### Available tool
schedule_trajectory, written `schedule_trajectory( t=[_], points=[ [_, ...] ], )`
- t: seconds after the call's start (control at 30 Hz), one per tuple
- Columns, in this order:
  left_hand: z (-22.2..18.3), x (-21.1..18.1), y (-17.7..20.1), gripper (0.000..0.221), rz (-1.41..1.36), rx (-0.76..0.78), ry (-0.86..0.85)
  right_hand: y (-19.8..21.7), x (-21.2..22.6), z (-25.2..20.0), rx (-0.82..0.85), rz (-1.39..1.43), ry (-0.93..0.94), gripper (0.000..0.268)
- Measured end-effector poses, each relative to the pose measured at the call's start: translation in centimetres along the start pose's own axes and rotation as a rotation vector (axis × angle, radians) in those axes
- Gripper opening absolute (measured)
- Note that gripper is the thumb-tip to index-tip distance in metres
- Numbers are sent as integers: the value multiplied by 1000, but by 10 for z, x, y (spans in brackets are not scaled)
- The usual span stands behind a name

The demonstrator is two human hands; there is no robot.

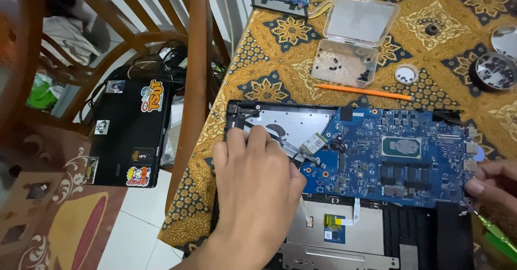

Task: Disconnecting internal cables and lifting the motherboard out of a laptop chassis during disassembly.

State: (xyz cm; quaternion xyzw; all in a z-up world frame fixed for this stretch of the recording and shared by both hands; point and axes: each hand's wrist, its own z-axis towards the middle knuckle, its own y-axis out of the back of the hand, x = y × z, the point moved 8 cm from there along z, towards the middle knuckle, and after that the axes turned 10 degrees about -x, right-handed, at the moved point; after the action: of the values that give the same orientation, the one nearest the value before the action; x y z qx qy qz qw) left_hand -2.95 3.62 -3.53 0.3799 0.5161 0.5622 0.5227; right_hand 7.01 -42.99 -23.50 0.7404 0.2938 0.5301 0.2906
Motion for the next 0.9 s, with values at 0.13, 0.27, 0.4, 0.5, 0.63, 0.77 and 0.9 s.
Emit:
schedule_trajectory(
  t=[0.13,0.27,0.4,0.5,0.63,0.77,0.9],
  points=[
    [-1,-2,0,23,-11,-28,-4,2,10,-2,-15,8,-2,26],
    [-1,-4,6,21,-56,-95,-11,3,9,3,13,-47,63,21],
    [-5,-2,11,21,-69,-101,-13,3,5,3,-36,-46,88,25],
    [-11,4,12,16,-169,-118,5,3,9,1,13,-39,58,20],
    [-20,11,11,9,-369,-87,20,3,17,-7,-27,18,47,25],
    [-27,14,7,11,-538,-88,-28,3,16,-7,-59,-23,80,24],
    [-26,18,2,10,-659,-53,-10,4,16,-7,-39,7,36,31]
  ],
)
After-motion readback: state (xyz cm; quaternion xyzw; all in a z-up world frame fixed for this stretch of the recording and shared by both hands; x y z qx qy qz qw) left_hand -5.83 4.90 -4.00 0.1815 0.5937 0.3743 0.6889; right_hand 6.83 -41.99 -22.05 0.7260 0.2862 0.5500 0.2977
